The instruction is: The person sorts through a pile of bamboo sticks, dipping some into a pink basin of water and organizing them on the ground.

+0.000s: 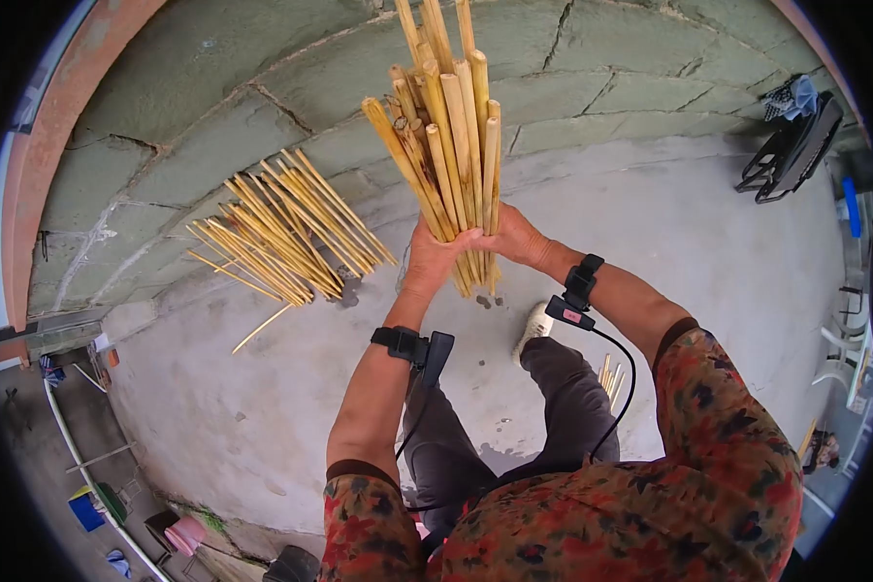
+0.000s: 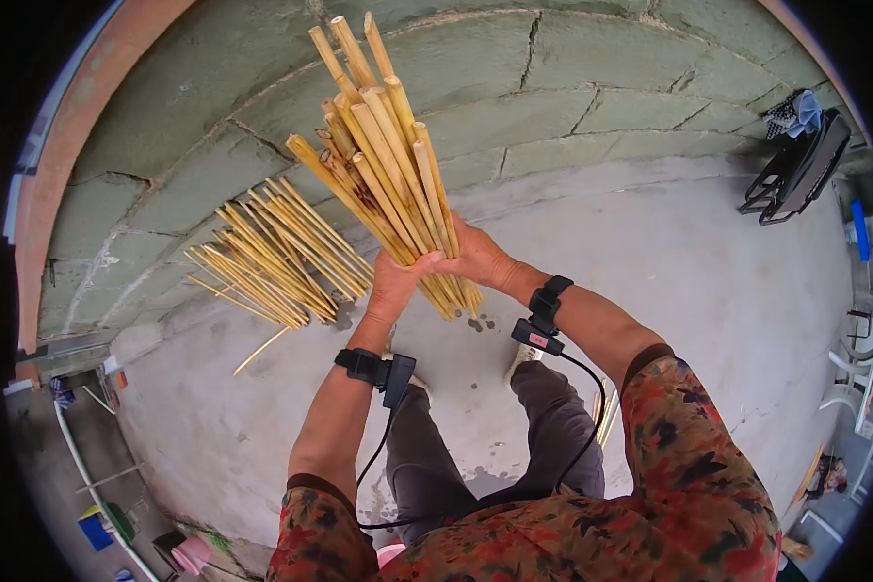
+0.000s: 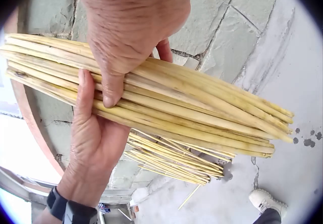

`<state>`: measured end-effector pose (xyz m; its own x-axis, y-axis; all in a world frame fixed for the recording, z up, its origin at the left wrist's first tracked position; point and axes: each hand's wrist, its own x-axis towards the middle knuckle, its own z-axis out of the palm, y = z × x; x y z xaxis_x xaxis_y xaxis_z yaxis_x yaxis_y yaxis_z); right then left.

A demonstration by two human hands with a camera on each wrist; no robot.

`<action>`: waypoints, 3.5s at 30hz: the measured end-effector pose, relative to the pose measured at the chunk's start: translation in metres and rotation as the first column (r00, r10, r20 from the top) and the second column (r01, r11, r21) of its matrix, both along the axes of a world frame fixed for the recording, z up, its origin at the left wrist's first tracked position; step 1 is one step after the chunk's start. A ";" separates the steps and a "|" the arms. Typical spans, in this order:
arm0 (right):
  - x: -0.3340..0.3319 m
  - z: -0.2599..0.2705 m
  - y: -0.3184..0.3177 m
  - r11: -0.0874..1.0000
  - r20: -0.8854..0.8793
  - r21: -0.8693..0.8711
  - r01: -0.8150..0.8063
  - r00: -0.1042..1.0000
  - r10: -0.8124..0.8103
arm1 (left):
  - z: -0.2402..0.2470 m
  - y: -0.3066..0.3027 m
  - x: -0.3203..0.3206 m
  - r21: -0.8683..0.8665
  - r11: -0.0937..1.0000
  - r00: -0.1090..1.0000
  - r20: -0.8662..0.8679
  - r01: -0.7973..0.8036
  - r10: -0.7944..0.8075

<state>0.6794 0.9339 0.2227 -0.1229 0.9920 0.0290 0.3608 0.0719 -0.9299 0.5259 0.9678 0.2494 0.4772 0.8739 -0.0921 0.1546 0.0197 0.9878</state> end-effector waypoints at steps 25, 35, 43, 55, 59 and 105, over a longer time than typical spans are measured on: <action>0.000 -0.257 0.117 0.984 -0.026 0.138 0.115 0.993 -0.112 | -0.246 0.153 -0.032 -0.089 0.994 0.994 -0.083 0.070 -0.077; 0.002 -0.243 0.113 0.994 -0.227 -0.005 0.107 0.968 -0.105 | -0.252 0.160 -0.037 -0.060 0.989 0.989 -0.038 0.137 -0.140; 0.011 -0.261 0.116 0.998 -0.326 -0.062 0.003 0.945 -0.023 | -0.276 0.164 -0.063 -0.131 0.991 0.996 0.077 -0.033 0.043; 0.014 -0.251 0.109 0.992 -0.309 -0.108 0.058 0.947 -0.089 | -0.278 0.156 -0.080 -0.155 0.985 0.954 0.274 -0.079 0.119; 0.015 -0.259 0.113 0.989 -0.354 -0.134 0.058 0.930 -0.102 | -0.281 0.152 -0.082 -0.109 0.991 0.936 0.334 -0.076 0.109; 0.019 -0.250 0.107 0.989 -0.277 -0.126 0.072 0.955 -0.105 | -0.247 0.118 -0.077 0.800 0.292 0.708 -0.600 0.524 0.372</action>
<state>0.6987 1.0407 -0.0269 -0.0378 0.9973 -0.0635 0.0826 -0.0602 -0.9948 0.4490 1.0863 0.0028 0.7526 0.5141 0.4114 0.5868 -0.8071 -0.0650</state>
